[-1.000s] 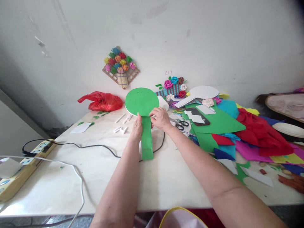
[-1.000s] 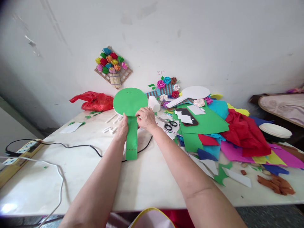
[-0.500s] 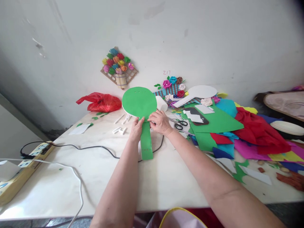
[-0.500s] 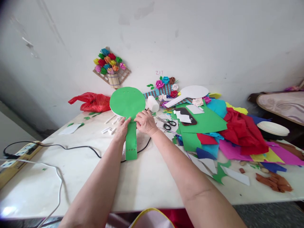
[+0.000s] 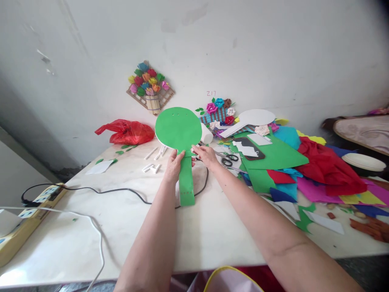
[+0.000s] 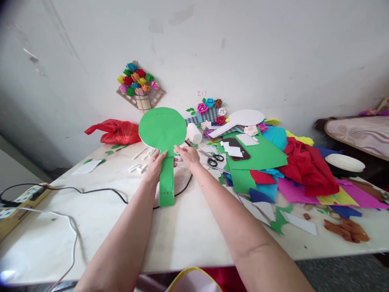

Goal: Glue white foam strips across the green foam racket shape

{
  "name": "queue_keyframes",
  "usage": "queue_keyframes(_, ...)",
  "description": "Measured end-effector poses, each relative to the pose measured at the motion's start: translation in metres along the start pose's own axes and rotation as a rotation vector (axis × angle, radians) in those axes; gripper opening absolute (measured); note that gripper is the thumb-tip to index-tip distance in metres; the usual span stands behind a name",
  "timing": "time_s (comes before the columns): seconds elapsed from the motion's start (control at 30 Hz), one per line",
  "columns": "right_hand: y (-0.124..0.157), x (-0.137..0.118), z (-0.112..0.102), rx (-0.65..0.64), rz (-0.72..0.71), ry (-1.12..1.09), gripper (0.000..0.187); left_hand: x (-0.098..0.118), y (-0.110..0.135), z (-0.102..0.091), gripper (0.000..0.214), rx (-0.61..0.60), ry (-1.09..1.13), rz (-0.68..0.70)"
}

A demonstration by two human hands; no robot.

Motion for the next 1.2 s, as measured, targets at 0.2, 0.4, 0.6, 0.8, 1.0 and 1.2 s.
queue_keyframes(0.2, 0.005, 0.010, 0.028, -0.180, 0.200, -0.452, 0.038, 0.000, 0.000, 0.004, 0.034, -0.008, -0.011, 0.000)
queue_keyframes(0.4, 0.007, 0.009, 0.031, -0.153, 0.212, -0.575, 0.037, -0.001, 0.000, 0.004, 0.032, 0.008, -0.010, -0.002)
queue_keyframes(0.6, 0.007, 0.012, 0.031, -0.108, 0.221, -0.582, 0.035, -0.006, -0.002, -0.004, 0.030, 0.067, -0.079, -0.008)
queue_keyframes(0.8, 0.003, 0.015, 0.029, -0.084, 0.164, -0.562, 0.033, -0.007, -0.004, -0.003, 0.030, 0.040, -0.080, -0.005)
queue_keyframes(1.0, 0.004, 0.013, 0.028, -0.077, 0.148, -0.587, 0.032, -0.005, -0.001, 0.000, 0.031, -0.078, 0.057, -0.014)
queue_keyframes(1.2, 0.006, 0.013, 0.030, -0.115, 0.176, -0.630, 0.031, -0.004, 0.005, 0.008, 0.048, -0.269, 0.087, -0.056)
Point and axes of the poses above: each hand's wrist, its own y-axis away from the middle knuckle, its own z-axis out of the palm, x = y × z, the point moved 8 cm from there along -y, towards the middle knuckle, and after that the axes turned 4 degrees about -y, right-handed, at the moved point
